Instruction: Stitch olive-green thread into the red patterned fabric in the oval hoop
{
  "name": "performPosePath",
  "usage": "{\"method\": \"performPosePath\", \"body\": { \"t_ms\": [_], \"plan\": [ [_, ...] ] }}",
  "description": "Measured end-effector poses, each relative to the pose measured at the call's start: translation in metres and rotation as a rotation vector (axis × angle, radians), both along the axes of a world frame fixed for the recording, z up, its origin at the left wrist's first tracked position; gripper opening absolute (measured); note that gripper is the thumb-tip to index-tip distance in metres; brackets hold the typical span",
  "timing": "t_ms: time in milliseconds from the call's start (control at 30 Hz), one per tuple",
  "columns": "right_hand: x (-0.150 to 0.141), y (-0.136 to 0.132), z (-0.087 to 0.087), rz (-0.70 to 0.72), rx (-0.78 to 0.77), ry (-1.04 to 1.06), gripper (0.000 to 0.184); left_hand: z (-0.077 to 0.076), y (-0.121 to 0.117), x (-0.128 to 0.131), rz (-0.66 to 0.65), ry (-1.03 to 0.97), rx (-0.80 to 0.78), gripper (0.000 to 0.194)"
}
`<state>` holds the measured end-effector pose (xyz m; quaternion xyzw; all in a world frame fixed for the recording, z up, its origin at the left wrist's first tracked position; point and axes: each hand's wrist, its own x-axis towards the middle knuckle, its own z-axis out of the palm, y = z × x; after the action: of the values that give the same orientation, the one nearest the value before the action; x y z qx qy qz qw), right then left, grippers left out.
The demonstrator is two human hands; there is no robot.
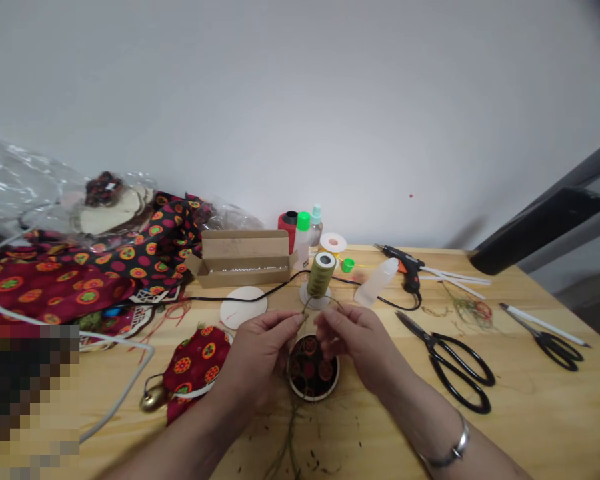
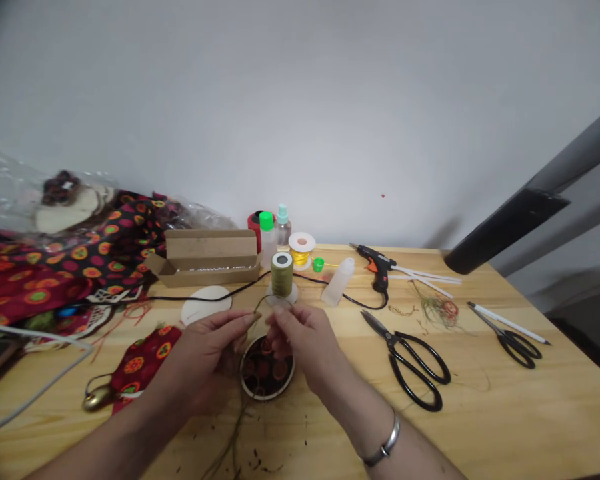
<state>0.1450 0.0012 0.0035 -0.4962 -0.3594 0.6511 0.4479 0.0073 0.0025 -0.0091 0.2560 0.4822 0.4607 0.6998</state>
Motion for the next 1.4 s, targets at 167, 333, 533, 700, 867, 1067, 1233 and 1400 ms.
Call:
{"method": "performPosePath", "body": {
  "t_ms": [167,333,533,700,867,1067,1233,1400],
  "plan": [
    [-0.004,-0.004,-0.001,0.155,-0.047,-0.052,0.028,-0.002,0.0,0.001,-0.004,-0.001,0.044,0.018],
    [-0.004,-0.003,-0.009,0.228,-0.078,0.192,0.022,-0.003,-0.003,0.002,-0.029,-0.015,0.031,0.022],
    [-0.002,-0.002,-0.012,0.252,-0.118,0.288,0.01,0.0,-0.002,0.003,-0.016,0.001,0.008,0.022],
    [-0.005,0.0,-0.004,0.254,-0.026,0.449,0.006,-0.001,0.0,0.001,-0.002,0.015,0.014,0.018],
    [0.019,0.003,0.007,0.429,-0.001,0.327,0.011,0.003,0.002,-0.003,0.006,-0.026,0.026,0.015],
    [0.054,0.004,0.03,0.315,0.415,-0.841,0.025,0.008,0.006,-0.003,0.014,-0.095,-0.004,0.018],
    [0.036,-0.011,0.038,0.186,0.944,-0.664,0.017,0.006,0.004,-0.003,-0.005,-0.099,-0.001,0.017],
    [0.01,-0.019,0.018,0.092,0.877,-0.526,0.019,0.006,0.0,-0.003,-0.04,-0.097,0.016,0.016]
  ]
}}
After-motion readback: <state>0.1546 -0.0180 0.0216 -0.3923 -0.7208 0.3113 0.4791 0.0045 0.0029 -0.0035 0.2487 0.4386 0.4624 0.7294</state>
